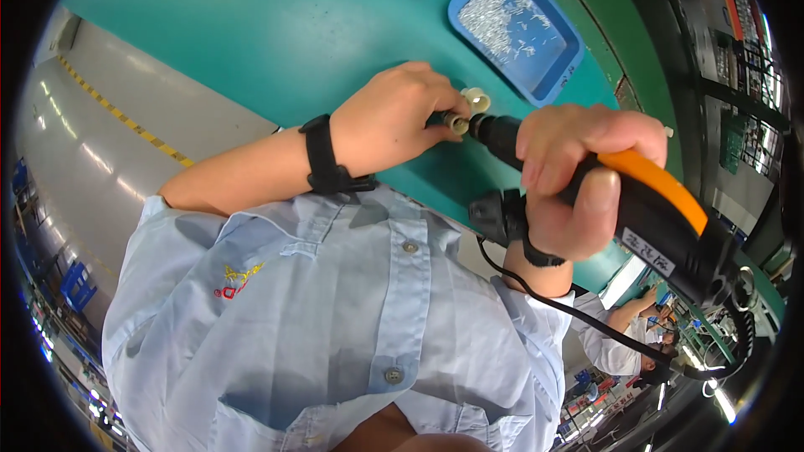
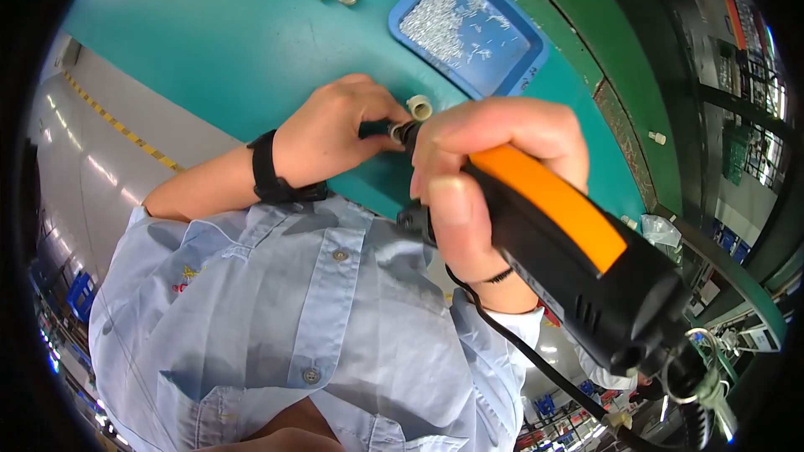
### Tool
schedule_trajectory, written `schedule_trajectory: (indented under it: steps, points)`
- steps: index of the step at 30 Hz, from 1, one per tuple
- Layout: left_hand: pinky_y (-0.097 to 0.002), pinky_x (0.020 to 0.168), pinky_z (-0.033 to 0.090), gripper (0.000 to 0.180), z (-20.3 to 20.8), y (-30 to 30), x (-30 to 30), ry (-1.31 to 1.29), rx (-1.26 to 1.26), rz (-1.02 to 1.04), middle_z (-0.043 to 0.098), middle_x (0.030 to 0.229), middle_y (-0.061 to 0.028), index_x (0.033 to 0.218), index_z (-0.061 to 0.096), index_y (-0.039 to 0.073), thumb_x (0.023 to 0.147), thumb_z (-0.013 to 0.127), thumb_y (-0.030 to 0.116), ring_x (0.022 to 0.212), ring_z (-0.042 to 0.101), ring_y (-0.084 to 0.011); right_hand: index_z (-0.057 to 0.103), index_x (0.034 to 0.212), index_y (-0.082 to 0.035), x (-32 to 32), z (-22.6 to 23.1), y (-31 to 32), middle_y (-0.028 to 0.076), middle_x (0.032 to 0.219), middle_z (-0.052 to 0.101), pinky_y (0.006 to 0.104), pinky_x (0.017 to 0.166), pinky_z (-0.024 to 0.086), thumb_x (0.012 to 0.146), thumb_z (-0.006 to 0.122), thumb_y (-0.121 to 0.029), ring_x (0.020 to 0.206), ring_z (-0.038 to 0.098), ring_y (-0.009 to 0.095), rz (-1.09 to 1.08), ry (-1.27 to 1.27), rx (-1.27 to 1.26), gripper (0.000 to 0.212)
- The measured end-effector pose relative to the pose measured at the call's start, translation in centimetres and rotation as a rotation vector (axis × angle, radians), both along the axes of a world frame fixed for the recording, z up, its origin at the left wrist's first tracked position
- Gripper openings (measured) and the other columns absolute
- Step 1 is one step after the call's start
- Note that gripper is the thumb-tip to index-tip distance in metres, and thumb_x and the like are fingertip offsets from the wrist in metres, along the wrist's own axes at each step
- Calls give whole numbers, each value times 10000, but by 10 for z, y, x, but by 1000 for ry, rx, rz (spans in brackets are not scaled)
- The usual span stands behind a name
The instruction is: The person picks up a white plastic component, inserts a metal pin from a blue tray into it, and uses a power screwdriver on the assembly. They repeat this process for several components, setting the finished pieces aside on the green workbench.
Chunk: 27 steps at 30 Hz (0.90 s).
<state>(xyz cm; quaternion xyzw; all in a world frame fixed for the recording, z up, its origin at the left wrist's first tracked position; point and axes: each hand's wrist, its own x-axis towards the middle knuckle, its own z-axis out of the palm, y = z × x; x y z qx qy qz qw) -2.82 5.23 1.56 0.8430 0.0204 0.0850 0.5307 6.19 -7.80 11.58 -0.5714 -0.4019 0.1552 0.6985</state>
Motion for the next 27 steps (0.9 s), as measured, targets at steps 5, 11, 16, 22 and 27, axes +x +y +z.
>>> schedule_trajectory:
  steps: [5,11,16,22,27]
  points:
    - [-385,749,464,225,10,-1,-1,-37,51,-61,628,850,-73,899,634,55,712,753,94,824,566,-285,537,1030,-55,33,37,-40,-21,571,437,293,489,366,919,522,-312,476,432,108,9,-2,309,281]
    - [-388,736,460,326,14,1,-3,-30,105,-51,604,857,-74,936,592,66,684,783,148,817,554,-291,546,927,3,92,-6,-7,32,589,440,347,537,415,901,532,-197,503,430,159,-482,-129,227,202]
    - [-378,732,470,391,36,8,1,3,98,-88,619,880,-71,931,598,71,650,820,227,837,565,-286,544,906,16,102,-17,1,56,559,453,339,511,427,895,551,-155,467,445,176,-529,-127,210,171]
    - [-372,752,465,340,44,14,12,-239,234,68,606,940,-60,1021,645,89,717,771,173,865,557,-282,584,967,-56,67,6,-17,-16,597,388,291,535,324,921,475,-287,522,384,121,-223,28,285,259]
    - [-316,708,445,319,51,1,29,-355,210,-13,573,929,-4,1007,711,146,701,775,80,792,491,-195,569,1049,-70,21,48,-41,-22,642,481,236,514,316,917,503,-326,534,453,84,34,9,297,296]
